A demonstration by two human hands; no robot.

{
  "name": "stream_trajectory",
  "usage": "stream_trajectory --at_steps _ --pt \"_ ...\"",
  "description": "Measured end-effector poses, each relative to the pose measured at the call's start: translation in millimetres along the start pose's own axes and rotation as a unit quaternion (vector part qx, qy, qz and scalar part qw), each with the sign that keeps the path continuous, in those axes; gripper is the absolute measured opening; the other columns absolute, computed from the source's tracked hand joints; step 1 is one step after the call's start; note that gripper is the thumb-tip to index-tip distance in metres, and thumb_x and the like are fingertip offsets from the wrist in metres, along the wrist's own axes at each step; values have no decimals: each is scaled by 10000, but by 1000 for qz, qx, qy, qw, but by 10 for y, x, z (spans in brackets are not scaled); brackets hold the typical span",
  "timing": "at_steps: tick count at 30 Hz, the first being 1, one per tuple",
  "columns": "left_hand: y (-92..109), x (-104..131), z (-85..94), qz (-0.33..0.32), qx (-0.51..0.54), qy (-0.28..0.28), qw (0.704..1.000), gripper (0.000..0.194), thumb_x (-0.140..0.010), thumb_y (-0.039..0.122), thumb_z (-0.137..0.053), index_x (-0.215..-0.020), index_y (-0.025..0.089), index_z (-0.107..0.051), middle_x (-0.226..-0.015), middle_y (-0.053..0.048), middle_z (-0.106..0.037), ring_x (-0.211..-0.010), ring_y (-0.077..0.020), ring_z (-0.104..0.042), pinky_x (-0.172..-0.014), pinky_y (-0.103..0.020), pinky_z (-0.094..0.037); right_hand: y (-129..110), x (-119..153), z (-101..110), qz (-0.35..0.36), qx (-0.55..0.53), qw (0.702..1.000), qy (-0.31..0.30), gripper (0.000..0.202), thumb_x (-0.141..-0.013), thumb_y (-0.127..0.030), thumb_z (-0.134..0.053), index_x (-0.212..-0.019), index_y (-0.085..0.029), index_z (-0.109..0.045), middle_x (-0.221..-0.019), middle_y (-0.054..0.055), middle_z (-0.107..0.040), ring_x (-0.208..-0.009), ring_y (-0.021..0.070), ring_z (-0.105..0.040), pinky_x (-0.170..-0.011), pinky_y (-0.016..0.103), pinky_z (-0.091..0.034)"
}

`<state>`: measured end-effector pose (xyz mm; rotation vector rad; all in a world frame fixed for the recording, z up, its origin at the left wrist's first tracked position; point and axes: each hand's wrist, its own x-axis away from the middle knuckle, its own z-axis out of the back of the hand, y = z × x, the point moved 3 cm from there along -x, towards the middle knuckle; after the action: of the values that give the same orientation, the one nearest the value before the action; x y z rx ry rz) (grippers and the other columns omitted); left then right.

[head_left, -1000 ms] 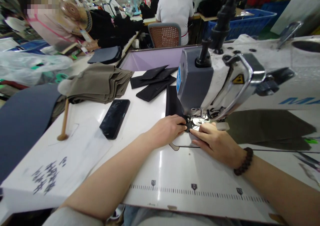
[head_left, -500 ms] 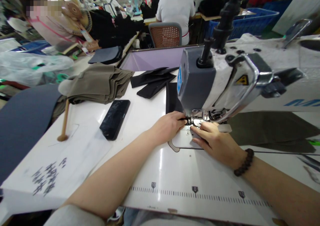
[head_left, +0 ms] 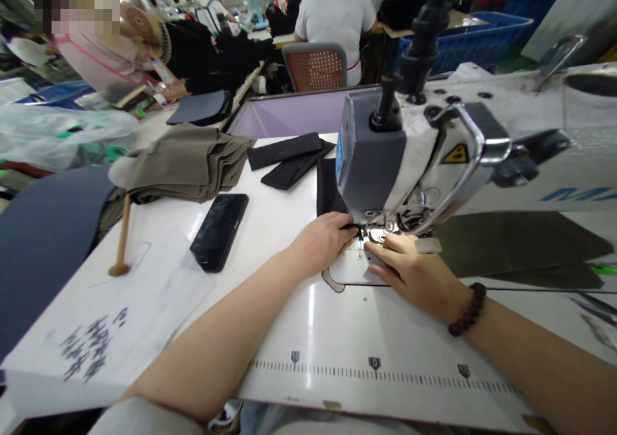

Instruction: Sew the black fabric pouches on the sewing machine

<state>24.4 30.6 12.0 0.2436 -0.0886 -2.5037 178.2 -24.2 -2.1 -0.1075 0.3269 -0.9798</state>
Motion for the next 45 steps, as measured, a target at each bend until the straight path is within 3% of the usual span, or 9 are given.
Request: stream_trajectory --at_steps 4,7,13,18,25,38,45 --pt "164 80 136 35 -42 -71 996 249 -841 323 -498 -916 118 -616 -901 -89 -581 -840 -218 -548 -721 -334 -466 -19 6 54 11 -1 1000 14 289 -847 -331 -446 -1029 -166 -598 -855 93 -594 -731 175 -534 -624 288 -414" --pt "369 207 215 19 -56 -133 989 288 -813 378 -531 -854 107 -619 -844 -95 -581 -783 -213 -551 -676 -325 -463 -40 24 111 53 -23 998 29 268 -861 -298 -422 -987 -152 -607 -776 67 -596 -682 153 -535 -620 281 -405" --pt "629 428 196 -87 -37 -115 989 152 -850 160 -467 -822 98 -602 -942 -90 -588 -879 -183 -525 -766 -281 -451 -107 97 156 146 -27 988 40 272 -877 -276 -410 -919 -122 -630 -652 32 -544 -609 127 -486 -592 280 -366" --pt "632 479 149 -78 11 -111 991 176 -854 119 -413 -874 80 -583 -925 -93 -579 -890 -184 -518 -769 -274 -472 -195 126 182 192 -14 980 45 275 -877 -277 -418 -869 -115 -640 -600 18 -506 -583 126 -420 -575 284 -336" --pt "622 493 83 -83 7 -64 995 234 -888 139 -344 -924 83 -569 -1005 -99 -593 -953 -185 -539 -849 -304 -457 -248 132 177 208 -20 978 22 264 -877 -260 -418 -814 -125 -637 -604 14 -498 -578 124 -392 -574 284 -319" --pt "473 373 26 -93 -20 -54 994 241 -881 121 -348 -988 49 -551 -1056 -106 -586 -1045 -169 -511 -971 -272 -381 -122 89 91 143 17 989 21 294 -886 -302 -400 -911 -118 -627 -636 26 -520 -610 129 -455 -592 280 -330" --pt "344 249 55 -75 -7 -41 996 205 -861 125 -405 -973 53 -561 -1044 -104 -577 -1025 -179 -514 -939 -262 -408 -67 54 39 95 31 995 14 302 -878 -325 -401 -964 -117 -602 -726 52 -559 -682 154 -495 -654 292 -364"
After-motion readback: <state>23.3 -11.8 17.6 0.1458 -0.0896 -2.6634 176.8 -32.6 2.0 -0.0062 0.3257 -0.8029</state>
